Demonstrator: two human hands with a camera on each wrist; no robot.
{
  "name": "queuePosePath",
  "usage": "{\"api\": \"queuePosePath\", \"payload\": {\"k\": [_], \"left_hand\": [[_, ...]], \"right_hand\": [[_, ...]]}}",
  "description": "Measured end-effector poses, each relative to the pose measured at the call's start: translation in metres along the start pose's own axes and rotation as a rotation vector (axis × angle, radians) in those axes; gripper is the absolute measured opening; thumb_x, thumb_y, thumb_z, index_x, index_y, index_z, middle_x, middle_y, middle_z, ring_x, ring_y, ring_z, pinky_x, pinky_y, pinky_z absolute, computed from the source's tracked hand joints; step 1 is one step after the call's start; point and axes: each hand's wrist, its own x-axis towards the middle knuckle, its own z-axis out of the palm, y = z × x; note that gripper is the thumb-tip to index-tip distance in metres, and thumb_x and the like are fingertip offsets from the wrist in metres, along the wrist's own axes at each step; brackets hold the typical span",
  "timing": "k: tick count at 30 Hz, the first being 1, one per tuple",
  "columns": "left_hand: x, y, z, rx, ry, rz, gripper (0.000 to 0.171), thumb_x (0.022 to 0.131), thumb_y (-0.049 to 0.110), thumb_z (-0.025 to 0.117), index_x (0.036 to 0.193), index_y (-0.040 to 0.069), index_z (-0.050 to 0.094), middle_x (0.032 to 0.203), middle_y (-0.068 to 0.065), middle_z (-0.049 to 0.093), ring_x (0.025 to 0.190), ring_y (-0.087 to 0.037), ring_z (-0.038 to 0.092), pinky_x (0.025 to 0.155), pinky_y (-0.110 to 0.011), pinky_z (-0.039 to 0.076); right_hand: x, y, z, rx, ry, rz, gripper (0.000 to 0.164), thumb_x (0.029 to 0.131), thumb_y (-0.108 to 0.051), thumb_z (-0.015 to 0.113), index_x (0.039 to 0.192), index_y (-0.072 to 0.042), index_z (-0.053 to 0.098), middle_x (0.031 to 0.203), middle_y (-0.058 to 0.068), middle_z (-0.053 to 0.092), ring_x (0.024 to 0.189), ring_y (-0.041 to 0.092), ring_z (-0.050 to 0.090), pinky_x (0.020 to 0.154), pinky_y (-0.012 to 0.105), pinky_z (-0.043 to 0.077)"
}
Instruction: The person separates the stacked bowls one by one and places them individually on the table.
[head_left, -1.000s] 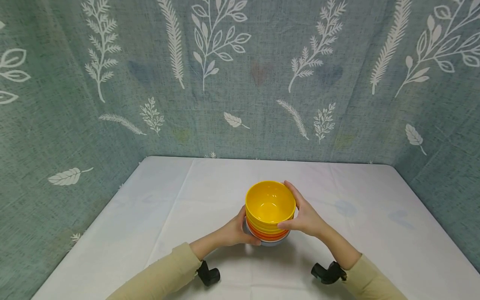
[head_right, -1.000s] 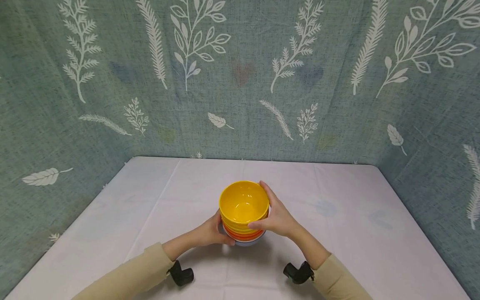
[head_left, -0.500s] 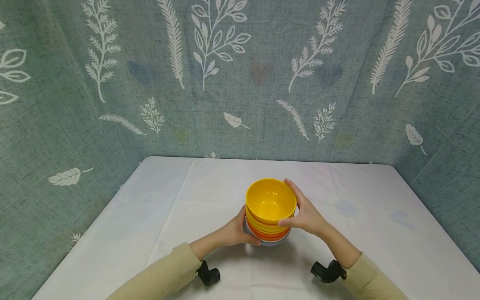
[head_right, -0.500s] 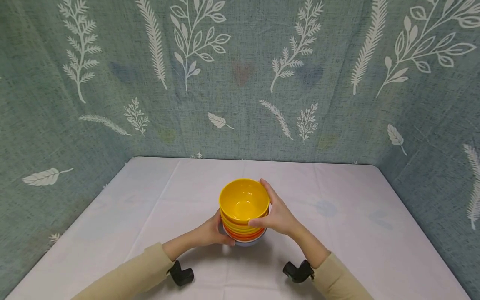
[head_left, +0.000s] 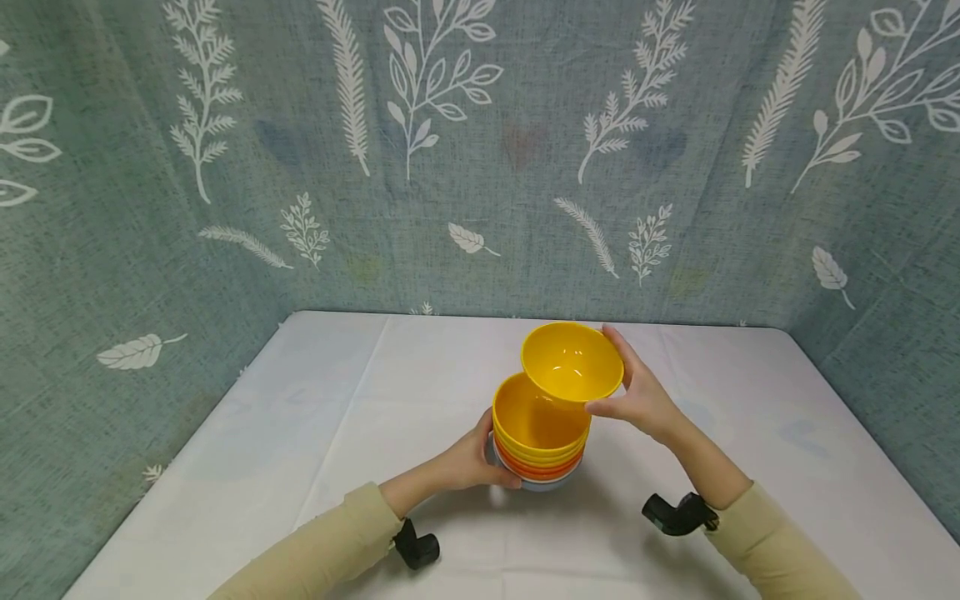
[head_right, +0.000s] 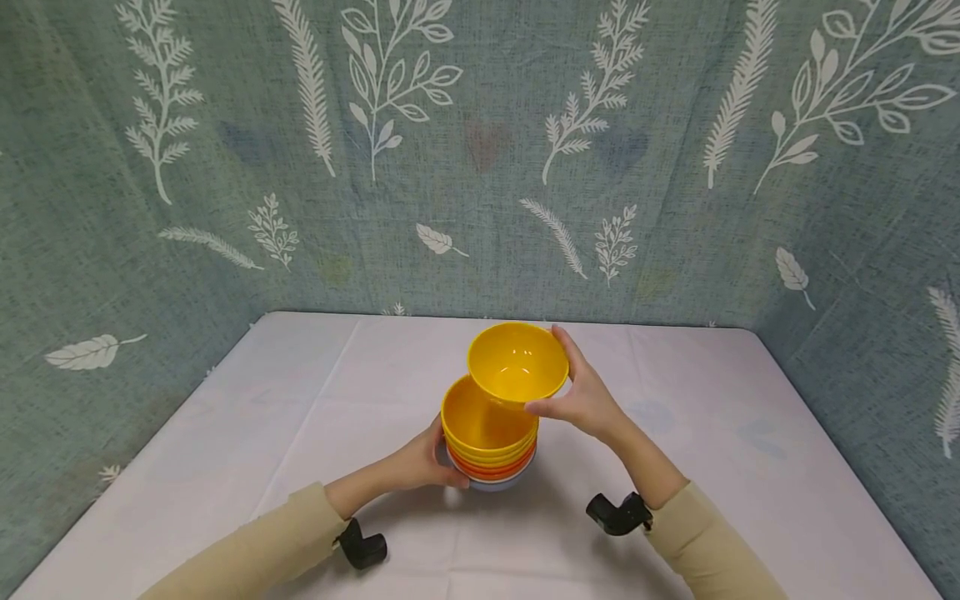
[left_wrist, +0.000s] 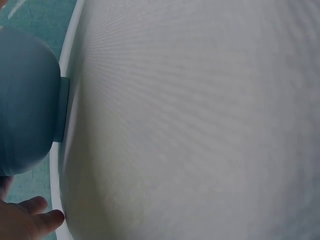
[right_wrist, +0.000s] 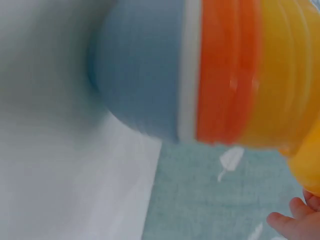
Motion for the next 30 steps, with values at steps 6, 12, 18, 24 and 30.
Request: {"api": "queuePosePath", "payload": {"k": [6, 12, 18, 24, 30], "left_hand": [[-0.004, 0.0, 0.0, 0.007, 0.025, -0.001, 0.106, 0.068, 0.035, 0.08, 0.146, 0.014, 0.011, 0.149, -0.005, 0.024, 0.137, -0.027, 0.021, 0.109, -0.055, 0.015], [-0.008, 0.003, 0.001, 0.038, 0.057, -0.021, 0.099, 0.07, 0.032, 0.079, 0.145, 0.014, 0.016, 0.144, -0.008, 0.034, 0.131, -0.031, 0.032, 0.106, -0.056, 0.022], [-0.013, 0.003, 0.003, 0.022, 0.099, -0.065, 0.091, 0.073, 0.032, 0.076, 0.144, 0.013, 0.021, 0.143, -0.012, 0.035, 0.126, -0.036, 0.039, 0.102, -0.053, 0.032], [-0.018, 0.001, 0.008, -0.013, 0.132, -0.076, 0.085, 0.076, 0.03, 0.074, 0.143, 0.01, 0.025, 0.142, -0.015, 0.036, 0.123, -0.036, 0.042, 0.102, -0.049, 0.034], [-0.021, 0.003, 0.013, -0.02, 0.179, -0.122, 0.083, 0.076, 0.031, 0.074, 0.142, 0.012, 0.027, 0.142, -0.014, 0.037, 0.123, -0.035, 0.041, 0.103, -0.052, 0.031]], "right_hand": [[0.004, -0.004, -0.019, 0.044, 0.052, 0.036, 0.098, 0.078, -0.012, 0.072, 0.146, -0.003, 0.002, 0.152, 0.017, 0.009, 0.132, 0.038, 0.025, 0.09, 0.018, 0.044], [0.001, 0.0, -0.044, 0.028, 0.12, 0.063, 0.096, 0.083, -0.012, 0.067, 0.146, -0.003, -0.004, 0.151, 0.019, 0.007, 0.129, 0.039, 0.025, 0.08, 0.007, 0.043], [-0.003, 0.017, -0.077, -0.091, 0.194, 0.133, 0.093, 0.087, -0.015, 0.062, 0.145, -0.005, -0.01, 0.15, 0.023, 0.003, 0.124, 0.039, 0.026, 0.078, 0.003, 0.041], [-0.005, 0.036, -0.105, -0.203, 0.307, 0.183, 0.094, 0.089, -0.021, 0.06, 0.144, -0.005, -0.014, 0.149, 0.025, 0.002, 0.124, 0.039, 0.024, 0.083, 0.004, 0.039], [-0.003, 0.05, -0.125, -0.225, 0.418, 0.226, 0.094, 0.089, -0.029, 0.058, 0.145, -0.008, -0.015, 0.149, 0.024, 0.001, 0.128, 0.041, 0.019, 0.105, 0.026, 0.03]]}}
